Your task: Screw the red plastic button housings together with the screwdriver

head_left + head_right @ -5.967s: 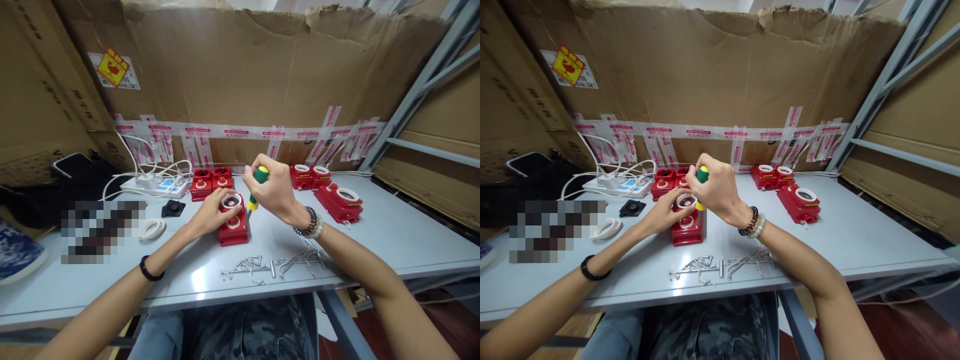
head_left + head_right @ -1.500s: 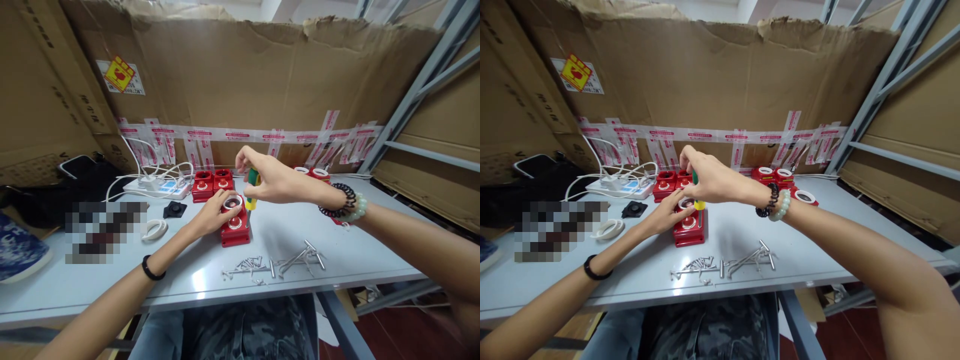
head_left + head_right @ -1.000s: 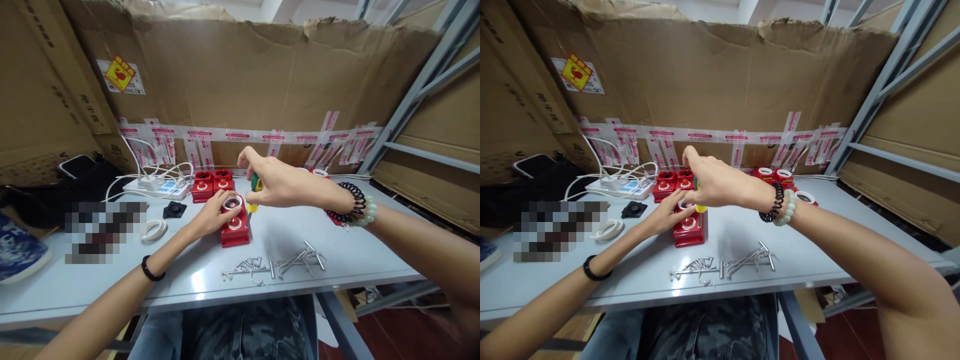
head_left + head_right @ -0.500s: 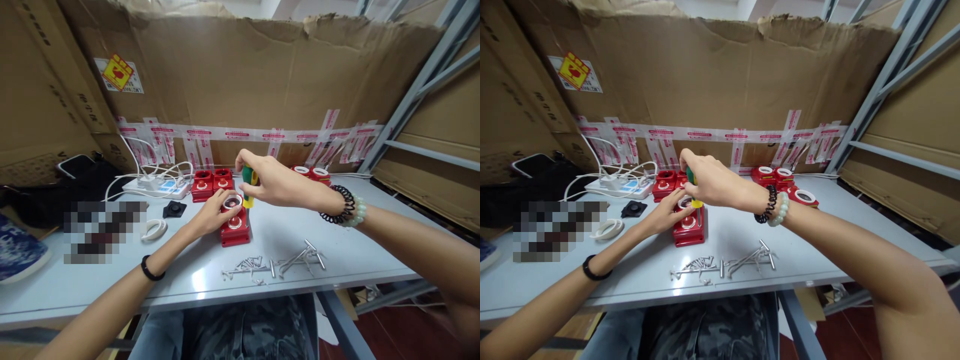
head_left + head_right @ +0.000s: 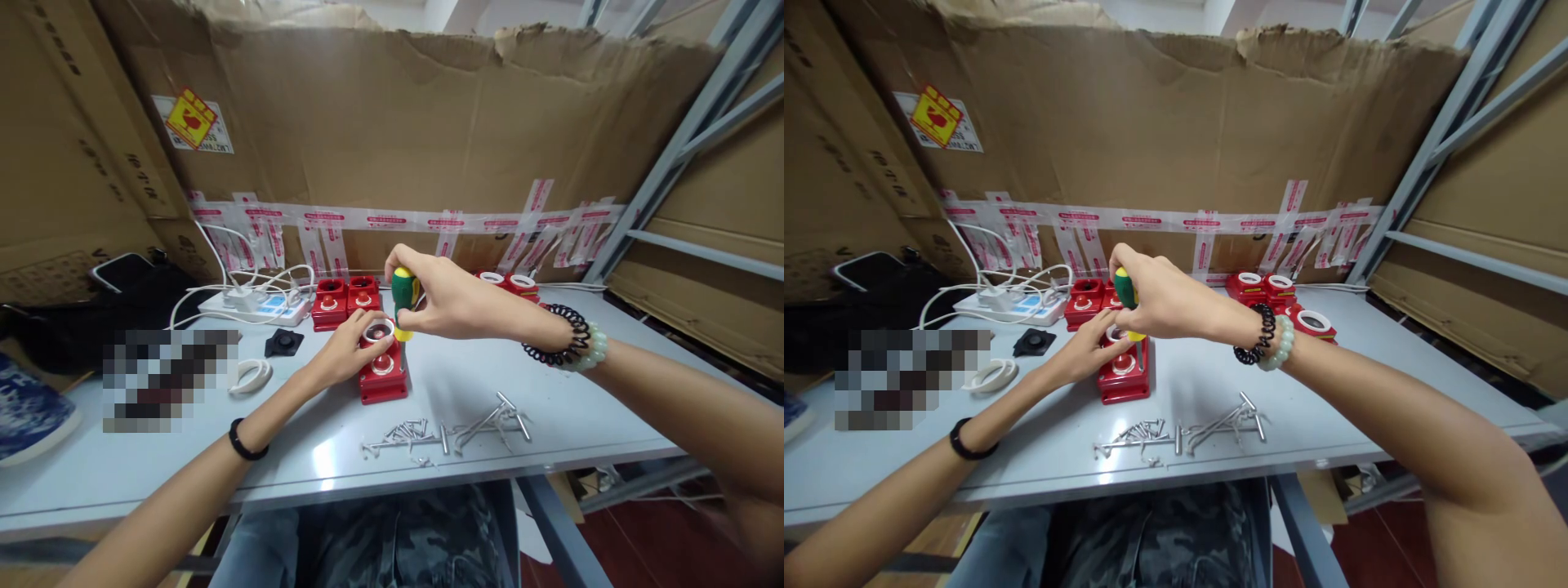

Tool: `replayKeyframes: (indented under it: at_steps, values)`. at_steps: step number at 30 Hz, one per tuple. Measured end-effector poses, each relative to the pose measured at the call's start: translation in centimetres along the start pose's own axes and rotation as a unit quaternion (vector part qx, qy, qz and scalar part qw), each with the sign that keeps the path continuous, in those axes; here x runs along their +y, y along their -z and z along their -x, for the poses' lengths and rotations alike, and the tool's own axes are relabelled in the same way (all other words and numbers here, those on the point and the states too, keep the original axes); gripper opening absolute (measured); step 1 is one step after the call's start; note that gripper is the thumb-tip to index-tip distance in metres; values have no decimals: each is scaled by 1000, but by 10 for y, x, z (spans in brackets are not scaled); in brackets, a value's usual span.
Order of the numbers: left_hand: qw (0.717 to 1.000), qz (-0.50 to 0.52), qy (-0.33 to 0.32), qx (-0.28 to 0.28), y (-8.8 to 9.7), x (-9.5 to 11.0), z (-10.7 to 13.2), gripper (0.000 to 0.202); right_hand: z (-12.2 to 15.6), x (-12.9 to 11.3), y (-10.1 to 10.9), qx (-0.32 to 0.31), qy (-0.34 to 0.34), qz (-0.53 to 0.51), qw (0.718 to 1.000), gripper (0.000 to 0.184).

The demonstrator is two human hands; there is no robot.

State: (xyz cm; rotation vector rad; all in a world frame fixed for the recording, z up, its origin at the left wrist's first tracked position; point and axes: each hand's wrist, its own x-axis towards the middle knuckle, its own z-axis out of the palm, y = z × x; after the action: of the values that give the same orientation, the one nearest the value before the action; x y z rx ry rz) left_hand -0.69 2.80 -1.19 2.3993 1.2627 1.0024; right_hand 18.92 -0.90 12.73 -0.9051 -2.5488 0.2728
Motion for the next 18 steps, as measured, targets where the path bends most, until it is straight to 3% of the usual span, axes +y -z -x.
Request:
replayKeyframes:
  at_steps: [12, 18]
  values:
    - [1000, -7, 6, -12, 2, 3, -1, 40, 4, -4, 7, 72, -10, 1, 997, 22]
    - [997, -77, 6, 10, 19, 31, 12, 39, 15, -6, 9, 73, -24, -11, 997, 21]
